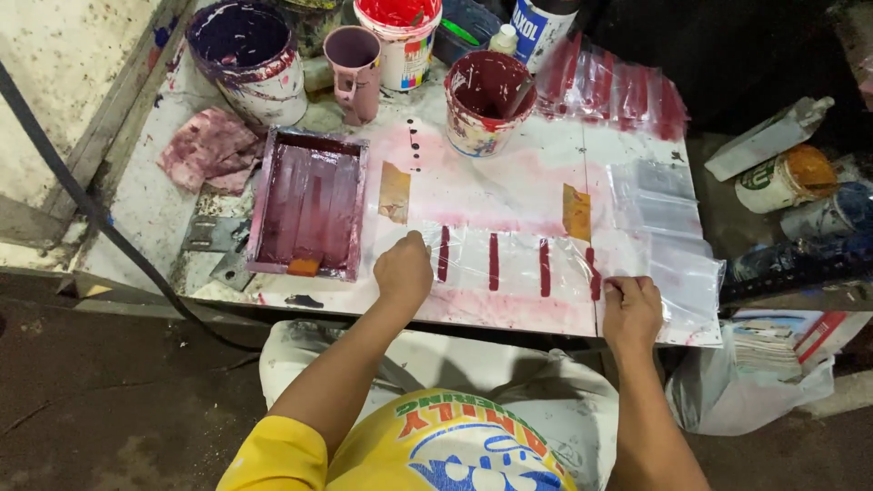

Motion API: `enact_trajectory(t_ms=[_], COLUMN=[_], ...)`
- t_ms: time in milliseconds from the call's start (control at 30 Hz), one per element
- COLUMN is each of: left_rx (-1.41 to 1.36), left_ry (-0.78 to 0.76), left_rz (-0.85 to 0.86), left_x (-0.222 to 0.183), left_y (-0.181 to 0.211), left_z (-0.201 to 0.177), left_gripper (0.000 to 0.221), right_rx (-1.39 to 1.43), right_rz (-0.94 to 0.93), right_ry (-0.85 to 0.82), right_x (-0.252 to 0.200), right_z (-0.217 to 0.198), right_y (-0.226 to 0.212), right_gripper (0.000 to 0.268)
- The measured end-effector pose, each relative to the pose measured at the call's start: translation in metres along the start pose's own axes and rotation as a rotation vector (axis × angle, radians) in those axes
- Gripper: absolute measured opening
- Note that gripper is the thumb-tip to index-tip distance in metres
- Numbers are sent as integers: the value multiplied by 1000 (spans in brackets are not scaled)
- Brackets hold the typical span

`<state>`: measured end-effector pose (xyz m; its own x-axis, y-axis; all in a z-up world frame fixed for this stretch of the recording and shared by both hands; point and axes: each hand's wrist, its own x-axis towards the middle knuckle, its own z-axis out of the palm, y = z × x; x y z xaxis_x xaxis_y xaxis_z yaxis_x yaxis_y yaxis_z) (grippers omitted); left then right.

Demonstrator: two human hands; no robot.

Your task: The person prepares for screen printing by spreading ink on a frame and organizing plastic bags on the workbench.

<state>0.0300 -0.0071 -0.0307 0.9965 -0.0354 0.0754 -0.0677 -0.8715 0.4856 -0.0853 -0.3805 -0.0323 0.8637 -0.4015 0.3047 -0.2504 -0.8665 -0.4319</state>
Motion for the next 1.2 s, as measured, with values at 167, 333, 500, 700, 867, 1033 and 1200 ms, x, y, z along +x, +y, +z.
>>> enact_trajectory(t_ms=[167, 333, 500, 700, 867, 1033, 1200], left_rx=[-5, -10, -27, 27, 22, -75, -78], left_ry=[-26, -90, -134, -27, 47, -40, -52], left_rz=[4, 26, -6, 82, 132, 58, 82], left_x=[-10, -14, -5, -3, -11, -8, -1], left_y=[15, 21, 12, -3, 0, 8, 12], left_z=[-29, -51, -33, -5, -12, -28, -43], left_gripper=[11, 32, 35, 20, 12, 12, 12], right_rx=[16, 12, -6, 9, 22, 38, 204], right_rz=[-5, -8, -5, -70, -134, -93, -38], right_ry=[17, -9, -36, 10, 47, 12, -26], right_x=[-1, 0, -2, -1, -6, -3, 1], right_z=[0, -5, -3, -6, -1, -6, -16], right_y=[1, -7, -1, -8, -1, -4, -8], right_gripper=[12, 13, 14, 11, 10, 12, 13])
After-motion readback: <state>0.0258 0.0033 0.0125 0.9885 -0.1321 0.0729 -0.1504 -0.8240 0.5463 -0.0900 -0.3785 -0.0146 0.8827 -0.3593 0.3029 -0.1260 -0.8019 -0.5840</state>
